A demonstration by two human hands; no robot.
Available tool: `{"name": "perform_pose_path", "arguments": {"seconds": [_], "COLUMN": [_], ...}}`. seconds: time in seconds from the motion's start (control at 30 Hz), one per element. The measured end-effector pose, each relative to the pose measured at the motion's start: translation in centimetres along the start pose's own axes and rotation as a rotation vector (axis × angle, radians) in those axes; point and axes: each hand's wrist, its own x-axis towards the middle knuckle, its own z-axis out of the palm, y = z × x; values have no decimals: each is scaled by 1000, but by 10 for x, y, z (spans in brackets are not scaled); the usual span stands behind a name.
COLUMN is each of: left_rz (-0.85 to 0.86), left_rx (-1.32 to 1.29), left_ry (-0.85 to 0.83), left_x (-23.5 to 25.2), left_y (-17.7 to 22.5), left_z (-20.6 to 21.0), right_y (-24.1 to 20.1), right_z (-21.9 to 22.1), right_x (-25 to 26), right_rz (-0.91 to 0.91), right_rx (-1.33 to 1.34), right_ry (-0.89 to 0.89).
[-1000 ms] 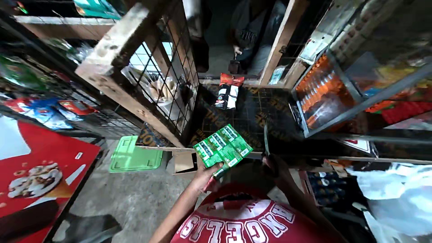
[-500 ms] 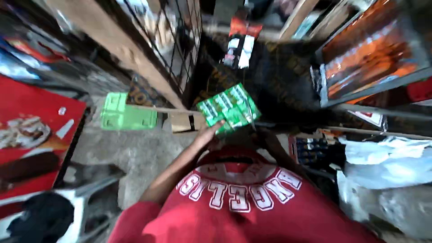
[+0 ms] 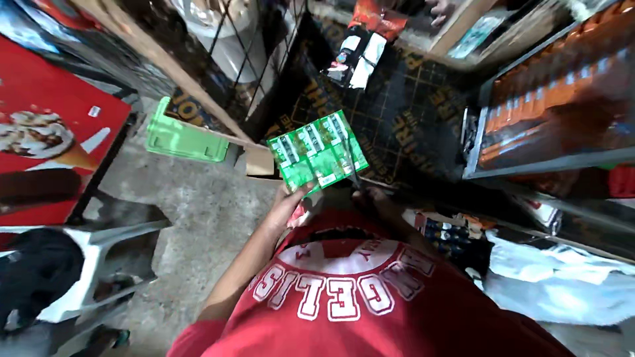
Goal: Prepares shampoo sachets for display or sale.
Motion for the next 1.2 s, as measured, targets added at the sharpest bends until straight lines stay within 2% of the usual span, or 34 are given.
{"name": "perform_pose_path", "arguments": {"seconds": [0.1,0.23,0.33,0.43,0.53,0.6,0.7,0.77,0.9,0.97,1.0,1.1,1.2], "left_rz": [57,220,355,551,835,958,999,1002,926,964,988,908,634], "left_rx": [118,163,277,519,925,1147,1325,1351,1209,1021,848,305,102], "left_ry": [162,215,220,220,266,276,250,226,56,-33,-46,101,142], "left_x": [-7,-25,-34,-40,-39,-39,-39,-37,-40,-33,-29,-25,-23], "left_y": [15,23,23,24,22,29,42,43,32,21,14,6,6], "left_z": [19,31,39,47,50,55,53,48,30,17,12,-2,-22], "right_y": [-16,-40,-59,-89,-112,-119,-123,-121,-112,-114,-114,-122,-133], "right_z": [-5,4,16,31,52,60,65,65,54,48,47,51,60], "right_x": [-8,-19,-9,-2,-5,-9,-15,-17,-8,-4,-4,-12,-24], "right_rz": [-101,-438,-652,-647,-615,-637,-661,-665,-704,-721,-731,-752,-740], "right_rx": [-133,-8,29,-72,-160,-177,-111,-83,-111,-118,-117,-77,-48], "right_ry": [5,23,6,-54,-10,54,107,146,262,250,214,-13,-129]}}
